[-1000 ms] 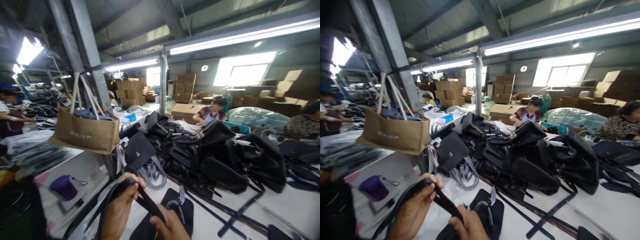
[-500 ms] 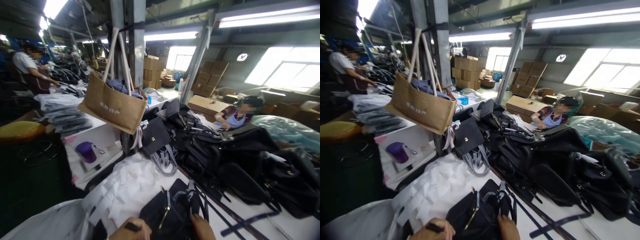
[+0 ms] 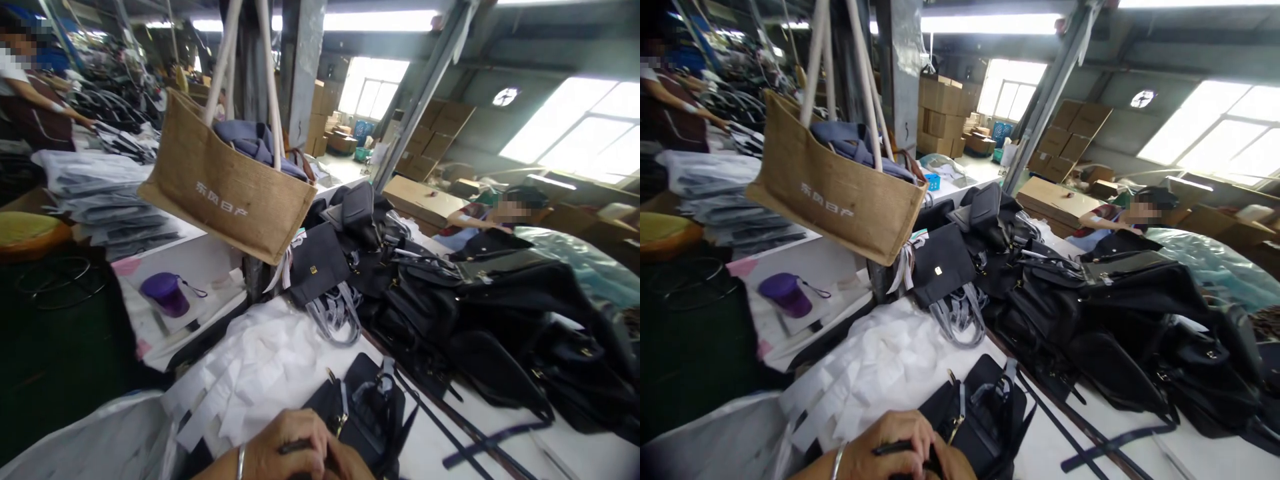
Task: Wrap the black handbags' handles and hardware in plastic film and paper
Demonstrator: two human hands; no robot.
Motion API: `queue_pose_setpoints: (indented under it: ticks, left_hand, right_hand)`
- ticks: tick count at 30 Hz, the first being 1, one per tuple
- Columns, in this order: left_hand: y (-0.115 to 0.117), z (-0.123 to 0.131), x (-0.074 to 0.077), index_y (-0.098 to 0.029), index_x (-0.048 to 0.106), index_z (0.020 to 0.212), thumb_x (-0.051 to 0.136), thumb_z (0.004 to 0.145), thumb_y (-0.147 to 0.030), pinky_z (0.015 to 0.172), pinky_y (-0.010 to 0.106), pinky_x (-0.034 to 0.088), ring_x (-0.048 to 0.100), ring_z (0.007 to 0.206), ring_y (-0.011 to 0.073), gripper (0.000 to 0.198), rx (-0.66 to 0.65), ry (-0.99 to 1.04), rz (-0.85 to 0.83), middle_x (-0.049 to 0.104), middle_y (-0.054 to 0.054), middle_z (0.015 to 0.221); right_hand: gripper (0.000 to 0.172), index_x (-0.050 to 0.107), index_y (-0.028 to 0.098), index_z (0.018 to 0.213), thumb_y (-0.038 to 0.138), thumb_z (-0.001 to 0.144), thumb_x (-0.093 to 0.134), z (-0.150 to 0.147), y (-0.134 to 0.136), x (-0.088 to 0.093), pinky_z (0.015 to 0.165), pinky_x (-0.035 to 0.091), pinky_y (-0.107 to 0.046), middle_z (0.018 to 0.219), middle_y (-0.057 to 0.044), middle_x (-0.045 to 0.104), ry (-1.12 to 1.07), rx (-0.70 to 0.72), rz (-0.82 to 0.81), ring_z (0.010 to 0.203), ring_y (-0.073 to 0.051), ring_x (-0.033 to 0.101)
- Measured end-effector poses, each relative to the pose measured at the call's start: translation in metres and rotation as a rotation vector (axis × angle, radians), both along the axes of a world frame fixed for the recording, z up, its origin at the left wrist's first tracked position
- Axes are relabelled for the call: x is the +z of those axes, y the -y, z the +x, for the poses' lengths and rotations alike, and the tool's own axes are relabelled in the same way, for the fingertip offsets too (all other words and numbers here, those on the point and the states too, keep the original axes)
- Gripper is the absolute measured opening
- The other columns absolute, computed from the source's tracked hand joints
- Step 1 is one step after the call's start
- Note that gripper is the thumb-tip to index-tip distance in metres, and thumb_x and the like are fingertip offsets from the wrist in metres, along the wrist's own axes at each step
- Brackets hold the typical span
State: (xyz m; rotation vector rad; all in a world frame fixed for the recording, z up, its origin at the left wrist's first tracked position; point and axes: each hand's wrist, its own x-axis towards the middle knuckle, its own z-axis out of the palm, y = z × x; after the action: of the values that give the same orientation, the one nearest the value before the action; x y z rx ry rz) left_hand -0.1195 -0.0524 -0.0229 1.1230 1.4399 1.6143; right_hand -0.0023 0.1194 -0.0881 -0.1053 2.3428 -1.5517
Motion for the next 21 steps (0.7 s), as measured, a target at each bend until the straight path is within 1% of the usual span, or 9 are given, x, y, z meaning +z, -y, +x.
queue_pose_setpoints:
  ticks: [2, 4, 7, 10, 12, 14, 16, 18, 21]
  left_hand:
    - [0.012, -0.012, -0.009, -0.019, 0.07, 0.083, 0.066, 0.077, -0.025, 0.089, 0.031, 0.046, 0.062, 0.096, 0.0217, 0.009, -0.062, -0.083, -0.043, 0.07, 0.008, 0.094]
    - [0.024, -0.028, -0.023, -0.022, 0.069, 0.091, 0.065, 0.074, -0.017, 0.093, 0.03, 0.044, 0.059, 0.105, 0.0215, 0.018, -0.139, -0.196, -0.177, 0.067, 0.006, 0.111]
    - [0.032, -0.056, -0.053, -0.025, 0.067, 0.095, 0.051, 0.078, -0.009, 0.089, 0.026, 0.045, 0.062, 0.098, 0.0168, 0.029, -0.056, -0.342, -0.537, 0.07, 0.001, 0.103]
    - [0.013, -0.075, -0.088, -0.019, 0.061, 0.106, 0.042, 0.083, -0.012, 0.088, 0.03, 0.044, 0.062, 0.096, 0.0198, 0.031, 0.172, -0.405, -0.754, 0.068, 0.007, 0.101]
    - [-0.012, -0.081, -0.11, -0.014, 0.054, 0.117, 0.053, 0.078, -0.017, 0.095, 0.038, 0.04, 0.056, 0.11, 0.0271, 0.039, 0.253, -0.409, -0.794, 0.06, 0.015, 0.117]
    - [-0.038, -0.086, -0.126, -0.013, 0.055, 0.115, 0.064, 0.07, -0.018, 0.098, 0.045, 0.037, 0.049, 0.118, 0.0335, 0.046, 0.31, -0.387, -0.82, 0.054, 0.019, 0.125]
    - [-0.056, -0.092, -0.137, -0.014, 0.061, 0.101, 0.065, 0.07, -0.018, 0.096, 0.046, 0.038, 0.052, 0.115, 0.0338, 0.032, 0.351, -0.326, -0.821, 0.057, 0.018, 0.119]
    - [-0.063, -0.1, -0.141, -0.016, 0.063, 0.088, 0.057, 0.078, -0.022, 0.089, 0.042, 0.044, 0.06, 0.103, 0.0288, 0.014, 0.385, -0.224, -0.795, 0.065, 0.015, 0.104]
    - [-0.057, -0.109, -0.135, -0.015, 0.062, 0.09, 0.036, 0.09, -0.032, 0.071, 0.034, 0.051, 0.067, 0.082, 0.0221, 0.031, 0.446, -0.037, -0.719, 0.069, 0.011, 0.09]
  right_hand:
    - [0.027, 0.055, 0.023, 0.111, 0.029, 0.085, 0.049, -0.003, -0.006, -0.012, 0.075, 0.047, -0.024, 0.098, -0.003, 0.069, 0.011, -0.051, 0.175, 0.087, -0.02, 0.065]
    - [0.016, 0.058, 0.021, 0.092, 0.022, 0.086, 0.043, -0.004, -0.018, -0.027, 0.067, 0.045, -0.023, 0.083, -0.003, 0.068, -0.024, -0.17, 0.438, 0.076, -0.018, 0.065]
    - [0.024, 0.058, 0.019, 0.09, 0.009, 0.082, 0.038, -0.003, -0.046, -0.054, 0.068, 0.045, -0.024, 0.082, -0.007, 0.067, -0.107, -0.302, 0.761, 0.077, -0.019, 0.064]
    - [0.041, 0.059, 0.016, 0.106, -0.001, 0.076, 0.037, 0.004, -0.069, -0.086, 0.071, 0.047, -0.026, 0.091, -0.012, 0.068, -0.139, -0.339, 0.999, 0.083, -0.02, 0.065]
    - [0.05, 0.059, 0.015, 0.111, -0.005, 0.073, 0.035, 0.01, -0.074, -0.106, 0.071, 0.048, -0.027, 0.094, -0.013, 0.069, -0.096, -0.34, 1.111, 0.083, -0.021, 0.066]
    - [0.048, 0.06, 0.016, 0.112, -0.002, 0.074, 0.038, 0.016, -0.074, -0.116, 0.07, 0.05, -0.03, 0.097, -0.013, 0.069, -0.046, -0.329, 1.134, 0.083, -0.024, 0.066]
    - [0.046, 0.058, 0.018, 0.117, 0.006, 0.074, 0.047, 0.021, -0.074, -0.113, 0.074, 0.051, -0.034, 0.105, -0.013, 0.067, -0.054, -0.349, 1.085, 0.09, -0.027, 0.065]
    - [0.052, 0.053, 0.021, 0.125, 0.016, 0.073, 0.055, 0.022, -0.072, -0.095, 0.084, 0.049, -0.041, 0.12, -0.014, 0.061, -0.126, -0.427, 0.984, 0.105, -0.032, 0.059]
    - [0.044, 0.053, 0.022, 0.124, 0.032, 0.081, 0.056, 0.01, -0.06, -0.055, 0.095, 0.042, -0.044, 0.125, -0.013, 0.057, -0.187, -0.601, 0.692, 0.115, -0.032, 0.052]
